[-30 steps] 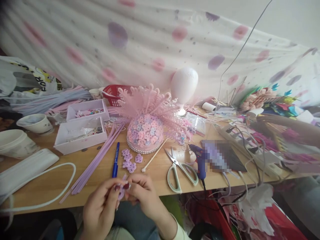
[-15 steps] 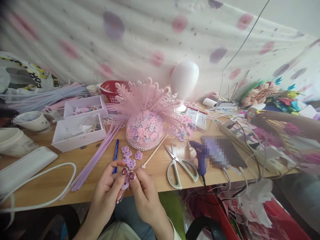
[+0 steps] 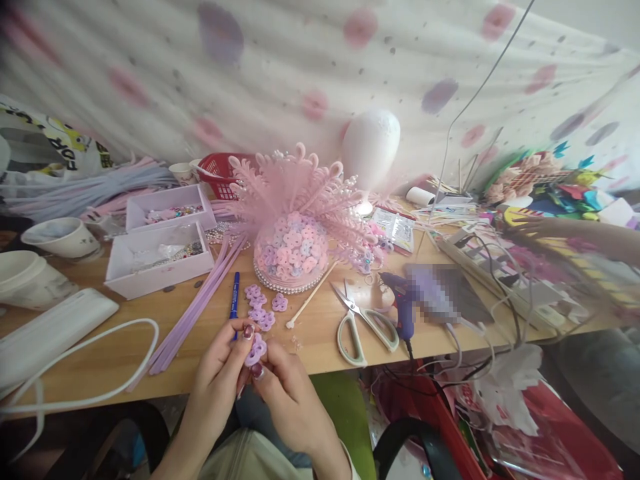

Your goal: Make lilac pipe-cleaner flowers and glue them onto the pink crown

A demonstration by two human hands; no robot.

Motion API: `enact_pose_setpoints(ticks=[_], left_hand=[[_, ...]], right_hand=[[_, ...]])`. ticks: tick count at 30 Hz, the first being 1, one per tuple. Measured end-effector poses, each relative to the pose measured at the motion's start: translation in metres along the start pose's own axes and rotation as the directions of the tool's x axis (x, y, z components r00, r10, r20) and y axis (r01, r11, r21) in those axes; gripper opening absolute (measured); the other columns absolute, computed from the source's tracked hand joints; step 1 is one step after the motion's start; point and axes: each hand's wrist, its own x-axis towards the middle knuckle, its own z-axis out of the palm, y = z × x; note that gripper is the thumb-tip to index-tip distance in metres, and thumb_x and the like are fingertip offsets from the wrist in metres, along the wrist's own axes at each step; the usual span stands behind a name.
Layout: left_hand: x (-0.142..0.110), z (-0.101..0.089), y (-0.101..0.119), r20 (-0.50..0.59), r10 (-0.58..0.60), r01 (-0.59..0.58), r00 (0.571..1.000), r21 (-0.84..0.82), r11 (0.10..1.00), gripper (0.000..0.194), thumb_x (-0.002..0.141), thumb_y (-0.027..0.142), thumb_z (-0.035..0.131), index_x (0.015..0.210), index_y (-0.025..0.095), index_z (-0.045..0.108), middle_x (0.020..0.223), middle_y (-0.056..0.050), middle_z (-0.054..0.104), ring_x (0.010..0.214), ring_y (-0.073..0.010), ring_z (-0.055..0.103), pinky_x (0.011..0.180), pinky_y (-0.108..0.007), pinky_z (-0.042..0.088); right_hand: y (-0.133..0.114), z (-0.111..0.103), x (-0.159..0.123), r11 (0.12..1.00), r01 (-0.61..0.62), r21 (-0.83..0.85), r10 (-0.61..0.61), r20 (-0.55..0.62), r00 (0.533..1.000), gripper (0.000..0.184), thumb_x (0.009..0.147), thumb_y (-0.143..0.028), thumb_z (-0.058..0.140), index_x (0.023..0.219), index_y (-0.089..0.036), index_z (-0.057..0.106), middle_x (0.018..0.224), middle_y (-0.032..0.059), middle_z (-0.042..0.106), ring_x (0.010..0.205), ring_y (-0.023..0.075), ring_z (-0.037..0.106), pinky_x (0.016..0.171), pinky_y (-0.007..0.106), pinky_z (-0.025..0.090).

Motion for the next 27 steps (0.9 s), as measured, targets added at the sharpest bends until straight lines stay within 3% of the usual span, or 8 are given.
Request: enact_pose_setpoints(ticks=[12, 19, 27], left_hand=[[0.0, -0.003, -0.019, -0.026, 0.114, -0.107, 0.993, 0.175, 0.979, 0.03, 0.096, 0.048, 0.05, 0.097, 0.02, 0.063, 0.067, 0.003, 0.05, 0.058, -0.0138, 0.048, 0.055, -0.023, 0.039], [-0.004, -0.001, -0.014, -0.046, 0.071, -0.064, 0.996, 0.149, 0.987, 0.033, 0.095, 0.05, 0.052, 0.098, 0.019, 0.063, 0.063, 0.005, 0.047, 0.051, -0.0108, 0.039, 0.046, -0.022, 0.031], [-0.006, 0.002, 0.004, 0.096, 0.004, -0.015, 0.995, 0.123, 0.992, 0.034, 0.088, 0.052, 0.061, 0.088, 0.018, 0.058, 0.051, 0.008, 0.047, 0.042, -0.0078, 0.036, 0.042, -0.019, 0.027]], right_hand=[[0.004, -0.004, -0.003, 0.996, 0.031, -0.078, -0.033, -0.029, 0.999, 0.026, 0.102, -0.043, 0.051, 0.088, -0.022, 0.057, 0.077, -0.0028, 0.048, 0.069, 0.0138, 0.041, 0.064, 0.026, 0.035], [0.0, -0.009, -0.001, 0.997, 0.072, -0.034, -0.07, 0.067, 0.995, 0.025, 0.101, -0.044, 0.053, 0.09, -0.022, 0.059, 0.078, -0.0017, 0.051, 0.068, 0.014, 0.044, 0.062, 0.024, 0.038], [0.0, -0.011, -0.003, 0.996, 0.093, -0.003, -0.093, 0.073, 0.993, 0.028, 0.102, -0.044, 0.05, 0.101, -0.022, 0.067, 0.079, 0.0006, 0.059, 0.068, 0.0159, 0.055, 0.069, 0.028, 0.047]])
